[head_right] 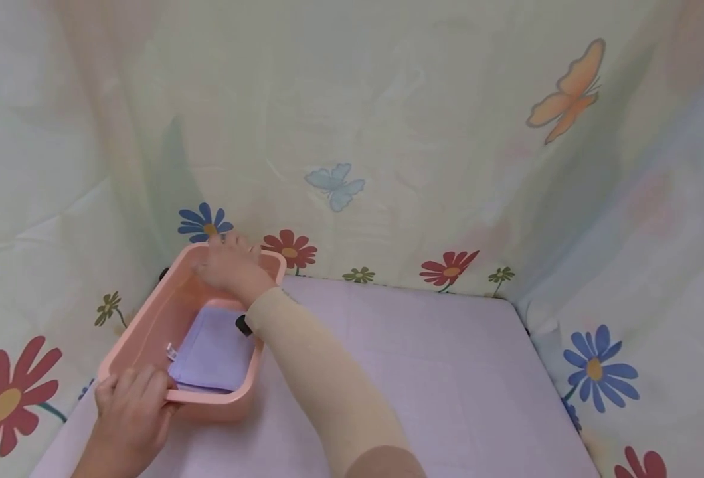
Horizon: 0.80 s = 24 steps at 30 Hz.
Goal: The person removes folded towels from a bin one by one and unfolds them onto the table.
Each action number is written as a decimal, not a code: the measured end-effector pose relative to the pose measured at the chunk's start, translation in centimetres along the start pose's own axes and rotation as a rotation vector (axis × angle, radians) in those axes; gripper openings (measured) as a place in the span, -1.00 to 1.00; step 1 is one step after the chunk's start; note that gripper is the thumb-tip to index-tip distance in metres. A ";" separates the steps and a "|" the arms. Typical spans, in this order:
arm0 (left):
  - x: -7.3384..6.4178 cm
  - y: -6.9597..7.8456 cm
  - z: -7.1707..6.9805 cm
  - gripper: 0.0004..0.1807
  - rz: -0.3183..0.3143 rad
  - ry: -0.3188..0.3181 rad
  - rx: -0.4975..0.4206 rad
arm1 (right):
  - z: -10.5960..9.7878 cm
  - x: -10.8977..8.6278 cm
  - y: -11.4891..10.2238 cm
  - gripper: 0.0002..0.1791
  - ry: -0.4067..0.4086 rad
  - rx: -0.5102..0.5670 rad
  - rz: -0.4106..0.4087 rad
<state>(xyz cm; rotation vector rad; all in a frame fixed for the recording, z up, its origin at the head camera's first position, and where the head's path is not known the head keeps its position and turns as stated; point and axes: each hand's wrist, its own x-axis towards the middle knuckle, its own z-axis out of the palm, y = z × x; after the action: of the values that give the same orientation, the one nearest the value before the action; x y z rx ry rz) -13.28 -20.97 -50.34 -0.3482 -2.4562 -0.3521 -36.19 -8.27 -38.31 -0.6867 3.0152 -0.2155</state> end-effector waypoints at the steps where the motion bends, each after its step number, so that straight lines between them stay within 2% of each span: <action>1: -0.1 0.1 0.0 -0.47 -0.005 -0.007 0.004 | 0.2 0.1 -0.1 -0.21 -0.005 -0.001 0.001; 6: -0.4 0.6 0.0 -0.48 -0.016 -0.027 0.013 | 1.3 0.1 -0.8 -0.25 -0.053 0.037 0.005; 14: -0.7 0.8 -0.3 -0.49 -0.020 -0.050 0.030 | 3.4 0.4 -1.3 -0.18 -0.127 0.037 0.060; 20: -0.7 0.8 -0.3 -0.48 -0.026 -0.058 0.036 | 4.7 0.5 -1.4 -0.13 -0.121 0.032 0.063; 24: -0.7 0.8 -0.1 -0.53 -0.029 -0.049 0.030 | 5.6 0.6 -1.6 -0.19 -0.139 0.055 0.062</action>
<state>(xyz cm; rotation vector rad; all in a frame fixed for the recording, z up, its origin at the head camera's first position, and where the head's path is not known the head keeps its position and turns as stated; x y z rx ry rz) -12.40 -20.37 -50.54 -0.3116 -2.5139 -0.3225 -35.61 -10.67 -43.59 -0.5779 2.8811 -0.2362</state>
